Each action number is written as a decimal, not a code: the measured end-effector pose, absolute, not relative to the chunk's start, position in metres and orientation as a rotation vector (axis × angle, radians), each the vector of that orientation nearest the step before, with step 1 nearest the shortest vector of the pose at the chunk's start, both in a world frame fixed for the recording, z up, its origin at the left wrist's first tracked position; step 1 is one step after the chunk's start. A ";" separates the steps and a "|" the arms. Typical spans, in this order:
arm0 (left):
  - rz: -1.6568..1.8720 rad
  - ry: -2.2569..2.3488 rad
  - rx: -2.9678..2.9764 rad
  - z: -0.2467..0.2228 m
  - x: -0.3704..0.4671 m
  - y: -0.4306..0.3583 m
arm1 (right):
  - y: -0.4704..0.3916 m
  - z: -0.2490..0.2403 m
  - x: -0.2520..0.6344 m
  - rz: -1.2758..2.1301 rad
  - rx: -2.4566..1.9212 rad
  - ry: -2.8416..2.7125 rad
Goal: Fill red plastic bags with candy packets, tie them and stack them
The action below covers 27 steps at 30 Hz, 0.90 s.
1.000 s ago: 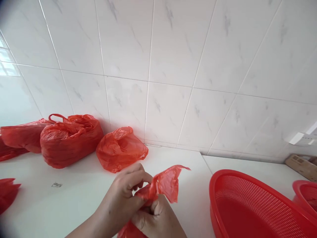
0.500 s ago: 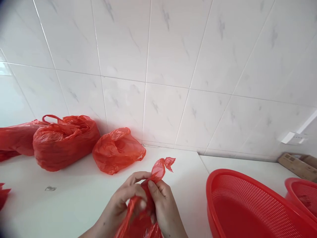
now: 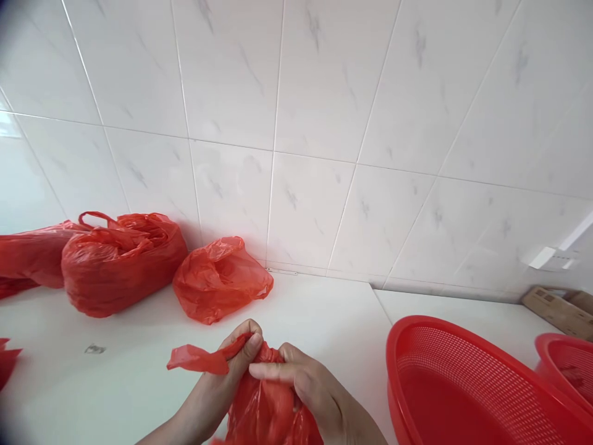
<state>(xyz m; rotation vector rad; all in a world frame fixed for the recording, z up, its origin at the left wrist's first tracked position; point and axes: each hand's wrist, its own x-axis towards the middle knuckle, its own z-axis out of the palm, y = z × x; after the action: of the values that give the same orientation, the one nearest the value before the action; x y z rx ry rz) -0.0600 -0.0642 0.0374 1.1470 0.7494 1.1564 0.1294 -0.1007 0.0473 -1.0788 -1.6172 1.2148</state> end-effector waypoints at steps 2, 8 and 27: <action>1.143 0.758 1.126 0.040 -0.060 -0.065 | -0.102 0.056 0.130 1.252 -1.170 -1.675; 1.140 0.866 1.193 0.041 -0.064 -0.065 | -0.076 0.067 0.107 1.268 -1.211 -1.752; 1.088 0.899 2.026 0.033 -0.069 -0.067 | -0.068 0.060 0.095 1.275 -1.268 -1.425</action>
<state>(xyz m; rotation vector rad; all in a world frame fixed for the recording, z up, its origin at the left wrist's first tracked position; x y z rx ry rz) -0.0692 -0.0672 0.0330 2.0259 0.8994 1.0882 0.0952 -0.0680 0.0598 -1.2684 -1.4251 1.2749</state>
